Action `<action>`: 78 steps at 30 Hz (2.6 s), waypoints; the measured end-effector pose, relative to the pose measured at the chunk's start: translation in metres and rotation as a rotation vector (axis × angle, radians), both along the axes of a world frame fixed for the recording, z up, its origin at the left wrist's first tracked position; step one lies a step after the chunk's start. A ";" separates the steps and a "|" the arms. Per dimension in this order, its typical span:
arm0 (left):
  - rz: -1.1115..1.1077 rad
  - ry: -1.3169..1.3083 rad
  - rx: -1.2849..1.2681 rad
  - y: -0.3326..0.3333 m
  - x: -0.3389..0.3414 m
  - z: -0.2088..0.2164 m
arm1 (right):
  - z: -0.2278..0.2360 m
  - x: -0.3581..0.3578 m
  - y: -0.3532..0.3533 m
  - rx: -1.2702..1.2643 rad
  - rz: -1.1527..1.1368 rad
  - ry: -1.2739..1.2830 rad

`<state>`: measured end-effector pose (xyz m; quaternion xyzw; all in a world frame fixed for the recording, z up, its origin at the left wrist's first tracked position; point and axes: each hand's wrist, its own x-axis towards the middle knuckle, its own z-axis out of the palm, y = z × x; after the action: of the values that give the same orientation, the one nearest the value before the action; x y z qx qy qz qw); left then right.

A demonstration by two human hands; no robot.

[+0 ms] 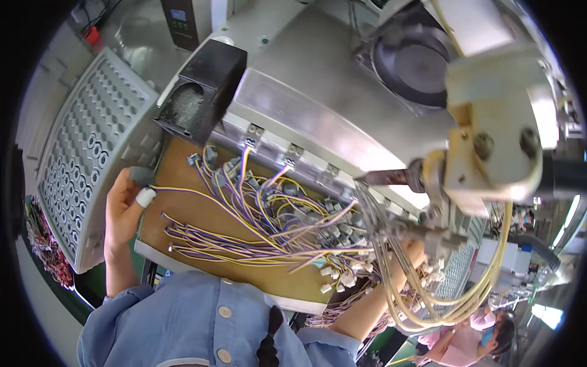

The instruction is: The person attaches metal components onto wire harness connectors by hand and inserts the connectors into a soldering machine fixture.

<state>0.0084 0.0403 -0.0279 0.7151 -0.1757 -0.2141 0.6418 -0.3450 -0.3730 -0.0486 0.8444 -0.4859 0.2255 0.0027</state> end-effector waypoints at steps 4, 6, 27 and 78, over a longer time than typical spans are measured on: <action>-0.005 -0.152 0.136 -0.012 -0.002 0.014 | -0.003 -0.014 -0.016 -0.053 0.035 0.002; -0.097 -0.415 0.226 -0.016 -0.003 0.020 | 0.015 0.001 0.001 -0.047 0.042 -0.031; 0.118 -1.313 1.100 0.089 0.111 0.045 | 0.090 0.228 0.241 0.926 1.103 -0.324; -0.460 -0.224 -0.310 -0.012 -0.033 0.031 | 0.112 0.216 0.214 1.280 1.142 0.025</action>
<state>-0.0247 0.0283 0.0031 0.5690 -0.4333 -0.2443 0.6548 -0.1285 -0.1594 0.0639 0.8009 -0.0200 -0.1345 -0.5831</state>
